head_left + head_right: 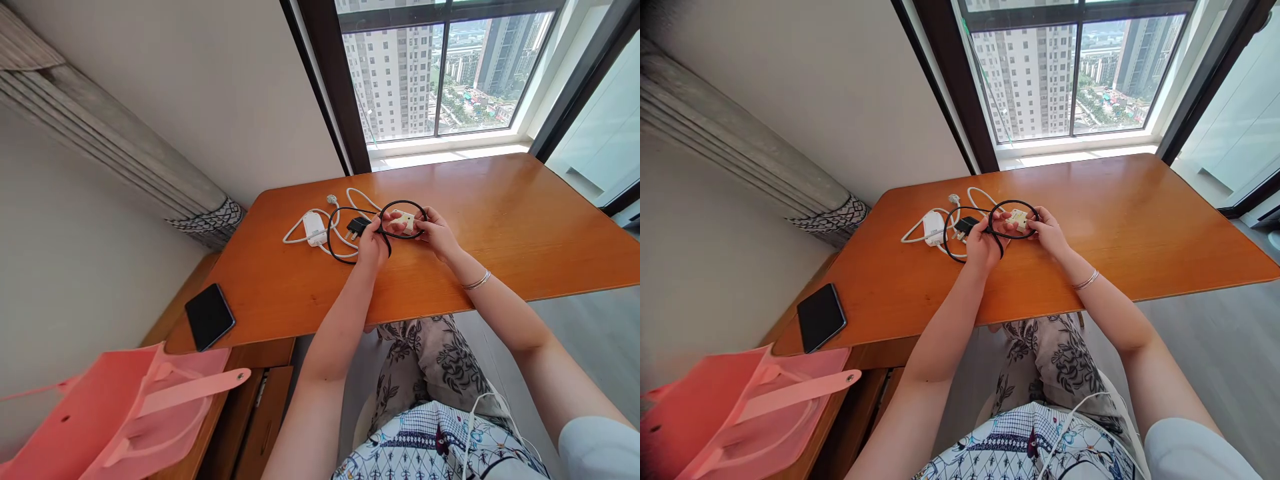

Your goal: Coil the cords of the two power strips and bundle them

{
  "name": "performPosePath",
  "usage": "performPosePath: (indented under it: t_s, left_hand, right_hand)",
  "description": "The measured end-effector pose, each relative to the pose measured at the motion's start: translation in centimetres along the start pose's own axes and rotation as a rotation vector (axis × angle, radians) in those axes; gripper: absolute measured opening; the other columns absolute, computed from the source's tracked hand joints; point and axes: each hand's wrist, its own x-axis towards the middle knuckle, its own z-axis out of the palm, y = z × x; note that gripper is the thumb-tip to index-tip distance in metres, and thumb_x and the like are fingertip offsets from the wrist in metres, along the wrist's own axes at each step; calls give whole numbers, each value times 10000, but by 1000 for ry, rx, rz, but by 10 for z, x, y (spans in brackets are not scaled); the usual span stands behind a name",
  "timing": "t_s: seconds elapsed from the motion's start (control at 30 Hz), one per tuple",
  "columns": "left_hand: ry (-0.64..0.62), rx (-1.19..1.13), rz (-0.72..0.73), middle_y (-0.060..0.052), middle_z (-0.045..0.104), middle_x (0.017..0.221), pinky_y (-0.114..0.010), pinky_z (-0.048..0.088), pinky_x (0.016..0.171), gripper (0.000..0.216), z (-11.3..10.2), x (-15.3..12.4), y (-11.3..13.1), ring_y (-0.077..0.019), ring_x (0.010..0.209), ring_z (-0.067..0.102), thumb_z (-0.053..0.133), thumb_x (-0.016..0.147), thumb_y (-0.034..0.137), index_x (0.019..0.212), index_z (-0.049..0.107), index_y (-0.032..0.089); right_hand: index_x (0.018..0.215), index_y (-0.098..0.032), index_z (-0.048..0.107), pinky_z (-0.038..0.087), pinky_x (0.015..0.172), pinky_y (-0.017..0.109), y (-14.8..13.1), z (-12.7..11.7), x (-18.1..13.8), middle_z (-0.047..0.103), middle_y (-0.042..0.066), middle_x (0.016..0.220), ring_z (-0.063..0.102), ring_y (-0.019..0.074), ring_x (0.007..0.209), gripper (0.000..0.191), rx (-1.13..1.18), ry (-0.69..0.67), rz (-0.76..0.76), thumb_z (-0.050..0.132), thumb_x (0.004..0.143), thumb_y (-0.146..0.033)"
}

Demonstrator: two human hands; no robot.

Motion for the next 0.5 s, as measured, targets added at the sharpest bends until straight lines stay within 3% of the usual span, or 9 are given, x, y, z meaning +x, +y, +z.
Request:
performPosePath:
  t_s: [0.13, 0.27, 0.4, 0.5]
  left_hand:
    - [-49, -87, -79, -13, 634, 788, -298, 489, 579, 150, -1, -1, 9, -75, 457, 360, 485, 854, 301, 905, 596, 213]
    - [-233, -165, -240, 11, 588, 672, -220, 301, 425, 135, 1, -2, 10, -36, 384, 195, 530, 753, 206, 866, 603, 187]
    - [-369, -231, -327, 19, 537, 613, -185, 233, 386, 91, 2, -7, 14, -24, 368, 163, 543, 793, 208, 822, 615, 159]
    - [-286, -396, -252, 56, 383, 540, -172, 201, 365, 206, -1, -11, 24, -40, 366, 130, 450, 901, 221, 804, 620, 156]
  right_hand:
    - [814, -225, 592, 440, 653, 250, 4, -3, 1, 581, -30, 837, 543, 120, 731, 186, -194, -12, -103, 659, 642, -214]
    - [863, -221, 653, 395, 621, 262, 3, -4, -1, 551, -36, 712, 475, 120, 650, 209, -313, -85, -163, 702, 774, -403]
    - [779, -196, 650, 359, 541, 243, -6, -5, -1, 502, -20, 609, 439, 111, 575, 511, -80, -110, -109, 595, 875, -695]
    - [800, -186, 659, 379, 507, 224, -6, -6, 2, 572, 1, 630, 483, 104, 548, 522, 64, -130, 77, 552, 931, -680]
